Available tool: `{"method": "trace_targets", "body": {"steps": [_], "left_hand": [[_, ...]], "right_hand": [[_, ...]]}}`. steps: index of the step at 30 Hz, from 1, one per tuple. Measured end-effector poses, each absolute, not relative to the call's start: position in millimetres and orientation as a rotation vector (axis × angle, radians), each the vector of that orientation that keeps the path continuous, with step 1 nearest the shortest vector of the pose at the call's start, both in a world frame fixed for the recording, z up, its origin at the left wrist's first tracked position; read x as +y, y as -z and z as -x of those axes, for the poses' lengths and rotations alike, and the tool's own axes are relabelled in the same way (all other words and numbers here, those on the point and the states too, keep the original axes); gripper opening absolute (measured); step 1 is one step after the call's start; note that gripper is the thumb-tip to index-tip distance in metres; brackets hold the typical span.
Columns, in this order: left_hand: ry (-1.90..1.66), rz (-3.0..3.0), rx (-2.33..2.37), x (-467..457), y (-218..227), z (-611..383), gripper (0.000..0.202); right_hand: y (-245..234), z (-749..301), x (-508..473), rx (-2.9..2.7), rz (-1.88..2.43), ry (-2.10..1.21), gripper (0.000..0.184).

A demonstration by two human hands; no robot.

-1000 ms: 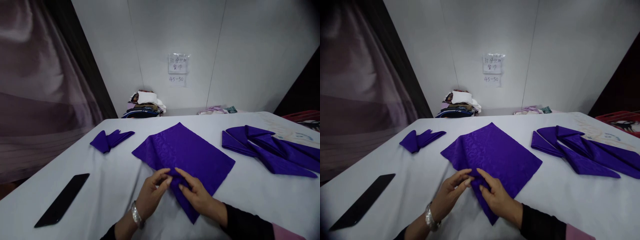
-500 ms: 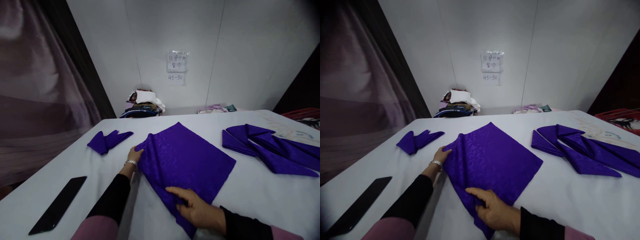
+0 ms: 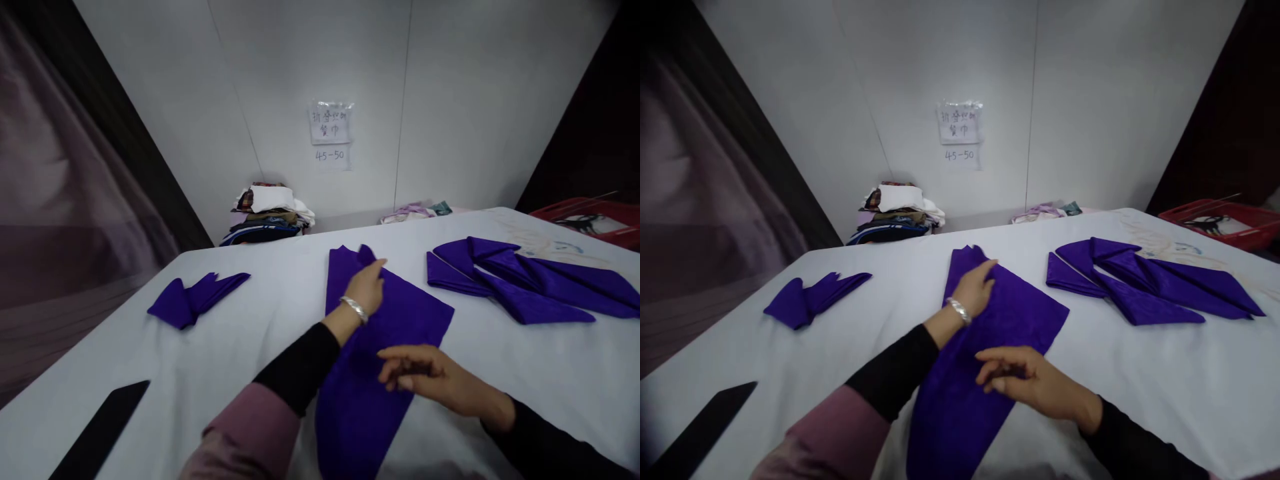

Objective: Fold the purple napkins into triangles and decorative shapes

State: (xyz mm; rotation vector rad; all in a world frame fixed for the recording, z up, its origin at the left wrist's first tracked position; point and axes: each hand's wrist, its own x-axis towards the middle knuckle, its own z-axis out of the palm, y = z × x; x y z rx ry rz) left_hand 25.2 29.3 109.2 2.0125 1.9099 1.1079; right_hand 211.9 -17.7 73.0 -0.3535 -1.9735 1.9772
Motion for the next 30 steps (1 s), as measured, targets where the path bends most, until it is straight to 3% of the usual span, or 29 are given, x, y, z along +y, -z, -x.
{"method": "trace_targets", "body": {"steps": [5,7,13,17,21,25,30], "left_hand": [[-0.925,-1.925,1.381,42,-77,-86,0.078],[-0.919,-1.852,1.297,38,-67,-77,0.079],[-0.771,-1.683,2.058,16,-52,7,0.045],[-0.666,-1.505,2.278,10,-44,35,0.054],[-0.591,-1.4,2.375,21,-38,31,0.064],[-0.504,-1.336,2.429,36,-34,32,0.039],[-0.489,-1.326,2.452,30,-30,52,0.013]], "right_hand": [[-70,-256,2,-1.791,0.763,-1.726,0.041],[-62,-272,9,-1.769,0.918,-1.631,0.046],[-26,-312,46,-1.848,1.177,-1.159,0.049],[-14,-323,82,-2.137,1.302,-0.523,0.044],[-10,-317,109,-2.403,1.398,-0.246,0.049],[-8,-305,120,-2.494,1.377,-0.202,0.046],[-21,-286,122,-2.558,1.436,-0.401,0.028]]}}
